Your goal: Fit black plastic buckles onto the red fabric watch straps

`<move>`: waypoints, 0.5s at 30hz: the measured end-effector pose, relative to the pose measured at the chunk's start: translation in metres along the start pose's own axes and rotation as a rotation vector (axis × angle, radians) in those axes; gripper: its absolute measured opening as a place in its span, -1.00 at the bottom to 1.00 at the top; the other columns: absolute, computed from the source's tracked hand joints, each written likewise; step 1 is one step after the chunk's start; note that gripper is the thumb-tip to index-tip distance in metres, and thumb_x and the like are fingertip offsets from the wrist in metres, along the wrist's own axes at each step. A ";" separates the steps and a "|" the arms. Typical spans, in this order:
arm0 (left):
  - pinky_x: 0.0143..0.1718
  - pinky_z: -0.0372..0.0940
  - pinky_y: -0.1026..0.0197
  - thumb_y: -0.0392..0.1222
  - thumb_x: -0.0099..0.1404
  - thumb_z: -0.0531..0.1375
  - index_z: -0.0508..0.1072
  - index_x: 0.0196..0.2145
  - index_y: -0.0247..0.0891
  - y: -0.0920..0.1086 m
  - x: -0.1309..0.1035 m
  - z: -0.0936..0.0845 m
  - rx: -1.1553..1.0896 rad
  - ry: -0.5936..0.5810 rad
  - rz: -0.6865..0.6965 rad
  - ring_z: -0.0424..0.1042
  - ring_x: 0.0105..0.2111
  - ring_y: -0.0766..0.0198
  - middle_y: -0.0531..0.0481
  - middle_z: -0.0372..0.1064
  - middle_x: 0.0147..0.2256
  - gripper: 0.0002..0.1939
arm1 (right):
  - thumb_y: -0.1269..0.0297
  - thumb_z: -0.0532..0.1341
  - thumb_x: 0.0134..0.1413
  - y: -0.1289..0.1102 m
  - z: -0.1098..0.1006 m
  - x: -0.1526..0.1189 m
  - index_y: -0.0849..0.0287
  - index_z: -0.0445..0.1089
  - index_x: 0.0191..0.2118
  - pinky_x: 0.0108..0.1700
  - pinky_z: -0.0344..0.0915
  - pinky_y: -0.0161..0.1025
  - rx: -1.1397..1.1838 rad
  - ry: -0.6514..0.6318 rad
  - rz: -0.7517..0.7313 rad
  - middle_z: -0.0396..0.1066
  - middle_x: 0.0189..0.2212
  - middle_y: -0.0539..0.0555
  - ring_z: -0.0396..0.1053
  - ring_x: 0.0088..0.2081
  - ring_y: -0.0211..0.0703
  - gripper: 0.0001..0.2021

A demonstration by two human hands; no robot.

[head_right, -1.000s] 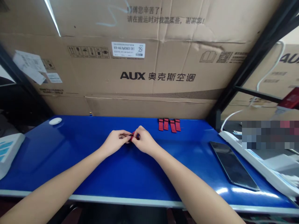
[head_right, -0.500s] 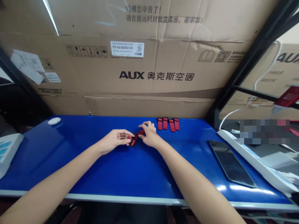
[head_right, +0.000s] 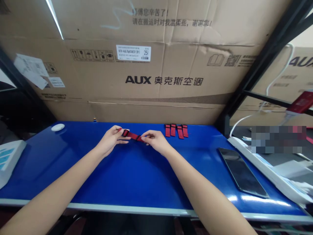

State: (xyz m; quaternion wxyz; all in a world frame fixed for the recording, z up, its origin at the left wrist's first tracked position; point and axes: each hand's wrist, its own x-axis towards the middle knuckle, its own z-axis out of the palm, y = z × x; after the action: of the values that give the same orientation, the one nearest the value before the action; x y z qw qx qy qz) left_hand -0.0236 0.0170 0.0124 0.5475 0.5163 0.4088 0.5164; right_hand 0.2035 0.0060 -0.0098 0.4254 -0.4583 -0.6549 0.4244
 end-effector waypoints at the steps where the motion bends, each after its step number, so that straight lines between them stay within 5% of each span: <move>1: -0.33 0.48 0.07 -0.07 0.15 0.35 0.29 -0.33 -0.27 0.000 -0.002 0.005 -0.031 -0.020 0.022 0.58 -0.36 0.11 -0.13 0.50 -0.21 -0.67 | 0.11 0.34 -0.08 -0.005 0.003 -0.003 0.19 0.49 -0.19 -0.32 0.31 -0.24 0.052 -0.086 0.003 0.46 -0.43 0.03 0.38 -0.42 -0.20 -0.67; 5: -0.04 0.38 -0.01 -0.12 0.08 0.40 0.39 -0.33 -0.32 -0.006 -0.008 0.019 -0.131 -0.082 0.097 0.55 -0.23 0.14 -0.18 0.52 -0.17 -0.68 | 0.15 0.41 -0.17 -0.017 0.015 -0.012 0.21 0.50 -0.12 -0.19 0.34 -0.20 0.071 -0.231 -0.041 0.48 -0.27 0.10 0.41 -0.29 -0.16 -0.57; 9: 0.06 0.28 -0.04 -0.17 -0.01 0.44 0.47 -0.31 -0.33 -0.015 -0.012 0.025 -0.178 -0.067 0.077 0.51 -0.14 0.11 -0.18 0.55 -0.20 -0.67 | 0.11 0.24 0.08 -0.020 0.024 -0.013 0.21 0.51 -0.37 -0.33 0.28 -0.25 -0.100 -0.080 -0.144 0.42 -0.43 0.05 0.33 -0.46 -0.25 -0.75; 15: 0.06 0.27 0.05 -0.14 0.02 0.42 0.54 -0.26 -0.34 -0.019 -0.017 0.033 -0.138 -0.046 0.047 0.48 -0.10 0.13 -0.19 0.53 -0.15 -0.67 | 0.15 0.19 0.12 -0.021 0.033 -0.014 0.18 0.40 -0.45 -0.42 0.18 -0.27 -0.157 0.087 -0.173 0.38 -0.51 0.01 0.25 -0.51 -0.25 -0.77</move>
State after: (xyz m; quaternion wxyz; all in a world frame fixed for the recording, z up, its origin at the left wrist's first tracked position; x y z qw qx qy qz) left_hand 0.0090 -0.0036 -0.0033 0.5788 0.4986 0.3470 0.5441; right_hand 0.1703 -0.0174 -0.0016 0.4513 -0.4501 -0.7040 0.3132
